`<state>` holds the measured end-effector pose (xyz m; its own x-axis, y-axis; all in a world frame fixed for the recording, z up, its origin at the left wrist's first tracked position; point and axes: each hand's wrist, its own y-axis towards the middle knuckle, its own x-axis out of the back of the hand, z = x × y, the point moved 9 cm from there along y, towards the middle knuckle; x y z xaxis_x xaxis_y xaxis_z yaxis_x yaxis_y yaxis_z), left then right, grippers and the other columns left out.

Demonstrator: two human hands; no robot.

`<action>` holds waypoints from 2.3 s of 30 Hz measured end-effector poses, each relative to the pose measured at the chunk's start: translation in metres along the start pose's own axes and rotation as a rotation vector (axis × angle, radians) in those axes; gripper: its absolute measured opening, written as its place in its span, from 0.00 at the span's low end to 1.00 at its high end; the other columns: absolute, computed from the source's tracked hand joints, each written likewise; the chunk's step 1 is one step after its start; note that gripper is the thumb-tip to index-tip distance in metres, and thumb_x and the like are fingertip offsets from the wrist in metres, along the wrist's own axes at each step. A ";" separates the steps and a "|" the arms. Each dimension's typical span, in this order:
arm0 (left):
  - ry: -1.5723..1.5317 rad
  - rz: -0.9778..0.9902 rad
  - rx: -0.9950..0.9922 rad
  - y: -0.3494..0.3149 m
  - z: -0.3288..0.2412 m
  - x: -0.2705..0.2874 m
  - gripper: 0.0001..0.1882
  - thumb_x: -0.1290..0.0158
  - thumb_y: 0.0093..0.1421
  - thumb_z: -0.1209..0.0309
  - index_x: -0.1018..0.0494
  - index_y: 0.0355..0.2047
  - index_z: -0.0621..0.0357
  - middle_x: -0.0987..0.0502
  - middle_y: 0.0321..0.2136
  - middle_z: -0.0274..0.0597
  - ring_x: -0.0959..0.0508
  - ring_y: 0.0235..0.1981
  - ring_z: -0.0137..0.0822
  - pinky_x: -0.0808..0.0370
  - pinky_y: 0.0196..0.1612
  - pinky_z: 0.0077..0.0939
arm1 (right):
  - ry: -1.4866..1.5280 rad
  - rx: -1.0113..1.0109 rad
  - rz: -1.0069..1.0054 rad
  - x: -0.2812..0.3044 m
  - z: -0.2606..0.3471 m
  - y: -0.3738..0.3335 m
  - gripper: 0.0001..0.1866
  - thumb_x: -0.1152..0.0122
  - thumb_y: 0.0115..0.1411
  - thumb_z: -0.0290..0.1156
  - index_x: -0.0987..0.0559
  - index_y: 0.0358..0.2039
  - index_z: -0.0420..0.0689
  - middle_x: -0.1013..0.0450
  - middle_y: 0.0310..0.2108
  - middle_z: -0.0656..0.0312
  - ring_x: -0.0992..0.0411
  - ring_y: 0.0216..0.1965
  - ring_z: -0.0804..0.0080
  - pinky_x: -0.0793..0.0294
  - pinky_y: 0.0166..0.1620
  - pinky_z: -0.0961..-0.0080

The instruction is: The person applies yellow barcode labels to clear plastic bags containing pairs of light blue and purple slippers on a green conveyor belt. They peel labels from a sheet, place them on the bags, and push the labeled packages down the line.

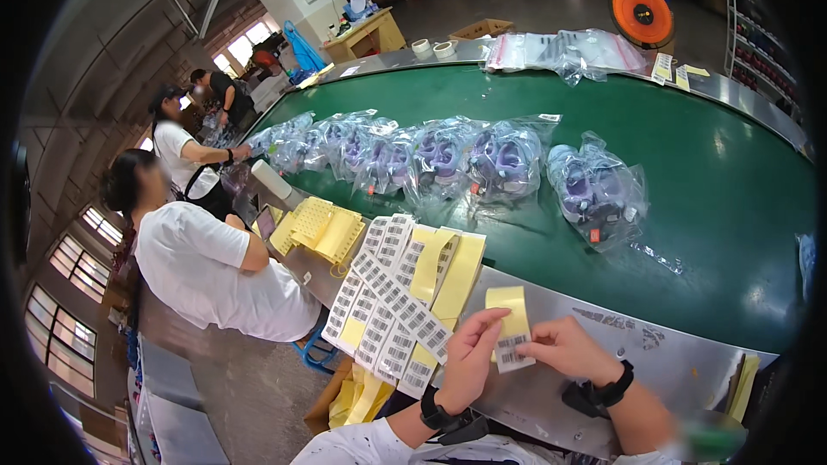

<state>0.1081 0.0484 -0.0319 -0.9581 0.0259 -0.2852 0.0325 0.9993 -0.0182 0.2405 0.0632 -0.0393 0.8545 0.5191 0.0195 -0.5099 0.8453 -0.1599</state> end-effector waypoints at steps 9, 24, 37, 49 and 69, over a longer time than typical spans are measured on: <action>0.324 0.126 0.033 -0.017 0.005 -0.005 0.12 0.49 0.62 0.79 0.27 0.46 0.66 0.21 0.35 0.39 0.23 0.36 0.23 0.28 0.39 0.15 | -0.129 0.020 -0.308 0.011 0.004 -0.038 0.09 0.36 0.57 0.31 0.21 0.27 0.39 0.31 0.20 0.71 0.37 0.23 0.87 0.38 0.25 0.82; 0.328 0.218 0.166 -0.012 0.013 -0.019 0.15 0.47 0.59 0.83 0.29 0.47 0.67 0.21 0.34 0.41 0.22 0.35 0.24 0.27 0.38 0.14 | -0.696 0.646 -0.576 0.016 0.059 -0.070 0.04 0.36 0.50 0.21 0.21 0.28 0.38 0.28 0.28 0.59 0.31 0.29 0.63 0.31 0.30 0.71; 0.064 0.155 0.279 0.009 0.062 -0.006 0.28 0.52 0.60 0.84 0.45 0.61 0.70 0.31 0.52 0.53 0.24 0.48 0.34 0.27 0.45 0.19 | -0.608 0.607 -0.519 0.033 0.109 -0.038 0.04 0.40 0.53 0.20 0.27 0.24 0.39 0.31 0.26 0.59 0.32 0.30 0.60 0.32 0.35 0.71; 0.137 0.125 0.174 0.009 0.050 -0.010 0.27 0.53 0.61 0.83 0.44 0.61 0.69 0.29 0.51 0.54 0.23 0.40 0.28 0.26 0.38 0.16 | -0.569 -0.025 -0.970 0.347 0.073 0.219 0.34 0.34 0.46 0.25 0.33 0.56 0.42 0.27 0.45 0.45 0.25 0.44 0.53 0.26 0.43 0.66; 0.276 0.231 0.363 0.003 0.067 -0.009 0.26 0.54 0.65 0.79 0.44 0.62 0.66 0.28 0.50 0.48 0.26 0.48 0.33 0.29 0.49 0.23 | 0.140 0.223 -1.182 0.371 -0.011 0.020 0.35 0.36 0.50 0.21 0.38 0.59 0.40 0.28 0.28 0.63 0.30 0.26 0.77 0.30 0.29 0.79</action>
<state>0.1360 0.0498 -0.0940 -0.9521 0.3001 -0.0584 0.3021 0.8943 -0.3302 0.5479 0.2714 -0.0466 0.8005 -0.5951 -0.0706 0.5989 0.7987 0.0584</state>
